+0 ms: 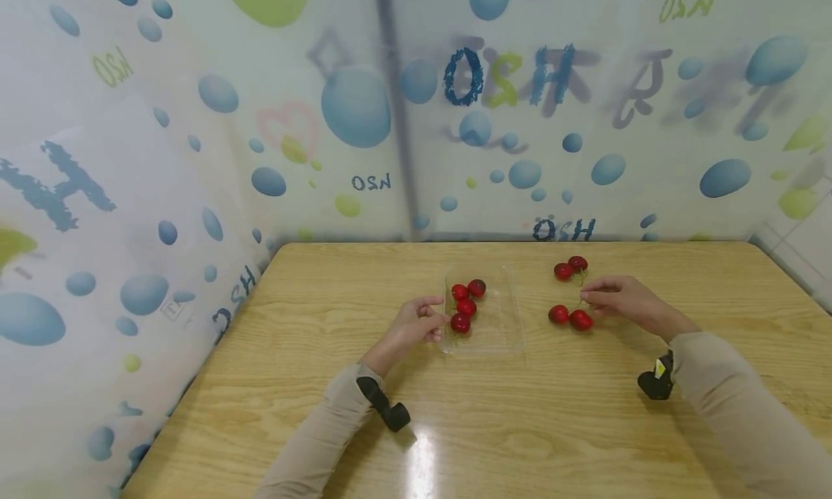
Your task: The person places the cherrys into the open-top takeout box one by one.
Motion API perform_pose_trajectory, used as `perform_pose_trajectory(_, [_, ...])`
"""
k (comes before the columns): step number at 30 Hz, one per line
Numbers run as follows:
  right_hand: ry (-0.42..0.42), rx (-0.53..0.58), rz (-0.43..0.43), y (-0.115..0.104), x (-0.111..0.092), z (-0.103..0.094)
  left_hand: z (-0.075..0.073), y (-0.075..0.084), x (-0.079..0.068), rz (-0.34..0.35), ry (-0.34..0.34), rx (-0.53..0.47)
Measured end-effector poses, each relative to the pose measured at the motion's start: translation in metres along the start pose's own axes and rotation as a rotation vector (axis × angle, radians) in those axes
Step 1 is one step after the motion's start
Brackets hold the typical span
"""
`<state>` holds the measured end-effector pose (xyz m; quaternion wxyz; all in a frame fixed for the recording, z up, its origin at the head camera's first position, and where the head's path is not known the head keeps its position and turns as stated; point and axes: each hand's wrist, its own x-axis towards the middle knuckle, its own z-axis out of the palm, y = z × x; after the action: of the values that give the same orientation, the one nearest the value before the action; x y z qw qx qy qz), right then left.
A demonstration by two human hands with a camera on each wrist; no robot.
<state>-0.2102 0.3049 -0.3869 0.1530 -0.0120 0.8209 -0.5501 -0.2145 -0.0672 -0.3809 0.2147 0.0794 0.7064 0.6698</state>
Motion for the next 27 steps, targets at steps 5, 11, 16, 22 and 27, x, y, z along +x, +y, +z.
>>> perform_pose_trajectory(5, [-0.026,0.019,0.005,-0.004,0.000,0.001,-0.001,-0.001,0.001,-0.001,-0.006,-0.008])
perform_pose_trajectory(11, [-0.053,0.078,-0.005,-0.013,-0.002,0.005,-0.005,-0.016,0.012,0.026,0.004,-0.011])
perform_pose_trajectory(16, [-0.065,0.086,-0.020,-0.022,-0.003,0.008,-0.005,-0.021,0.017,0.027,0.022,-0.004])
perform_pose_trajectory(22, [-0.079,0.082,-0.036,-0.029,-0.003,0.011,-0.005,-0.020,0.017,0.022,0.010,-0.009])
perform_pose_trajectory(27, [-0.087,0.071,-0.059,-0.037,-0.004,0.015,-0.006,-0.020,0.017,0.011,0.008,-0.011])
